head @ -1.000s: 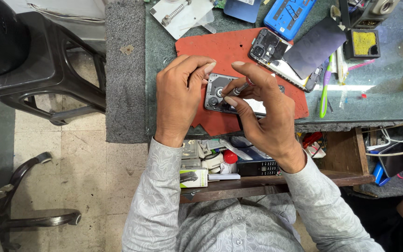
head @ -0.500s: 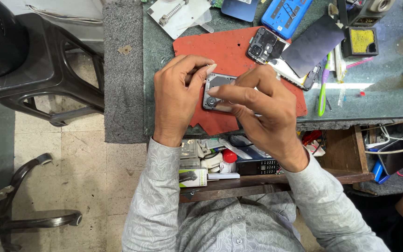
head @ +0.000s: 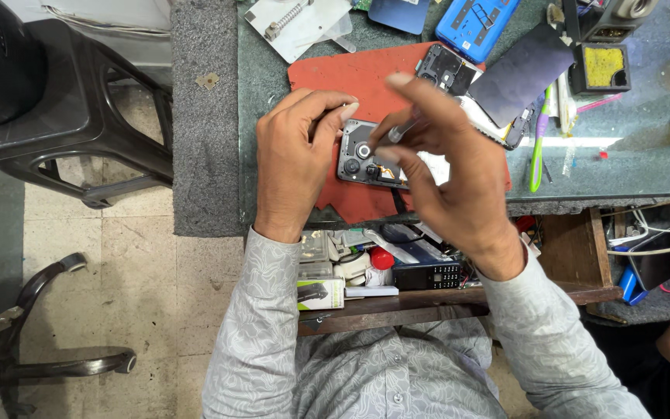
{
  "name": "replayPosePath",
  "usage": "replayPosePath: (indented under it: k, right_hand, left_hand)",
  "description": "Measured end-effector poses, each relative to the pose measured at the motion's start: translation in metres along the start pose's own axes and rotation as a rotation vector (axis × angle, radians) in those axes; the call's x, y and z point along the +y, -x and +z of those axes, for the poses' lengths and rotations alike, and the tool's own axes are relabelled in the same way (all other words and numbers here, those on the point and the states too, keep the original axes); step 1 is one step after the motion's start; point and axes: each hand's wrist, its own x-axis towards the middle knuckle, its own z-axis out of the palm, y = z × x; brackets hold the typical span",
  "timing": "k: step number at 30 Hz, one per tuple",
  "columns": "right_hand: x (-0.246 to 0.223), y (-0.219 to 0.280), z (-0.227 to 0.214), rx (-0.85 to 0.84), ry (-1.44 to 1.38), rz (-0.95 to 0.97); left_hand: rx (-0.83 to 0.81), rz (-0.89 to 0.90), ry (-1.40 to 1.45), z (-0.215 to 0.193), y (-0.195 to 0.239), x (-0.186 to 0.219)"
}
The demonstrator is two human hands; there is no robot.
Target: The person removes the back cover of a smartphone, then uses a screwdriver to unscrew and remove the camera module from the phone's interior. The removed parts are placed on the workbench.
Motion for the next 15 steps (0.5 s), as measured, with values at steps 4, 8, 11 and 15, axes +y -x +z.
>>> replayPosePath:
  k: [4, 8, 11, 15]
  right_hand:
    - [0.004, -0.004, -0.004, 0.027, 0.059, -0.023]
    - [0.005, -0.004, -0.003, -0.065, 0.076, 0.002]
    - [0.011, 0.005, -0.002, -0.014, 0.009, 0.03]
    - [0.03, 0.022, -0.013, 0.134, 0.0, 0.008]
  left_hand:
    - [-0.011, -0.004, 0.103, 0.001, -0.001, 0.002]
    - [-0.015, -0.033, 0.079, 0.0, 0.0, 0.002]
    - [-0.006, -0.017, 0.04, 0.001, 0.0, 0.002]
    - [0.019, -0.014, 0.064, 0.0, -0.003, 0.012]
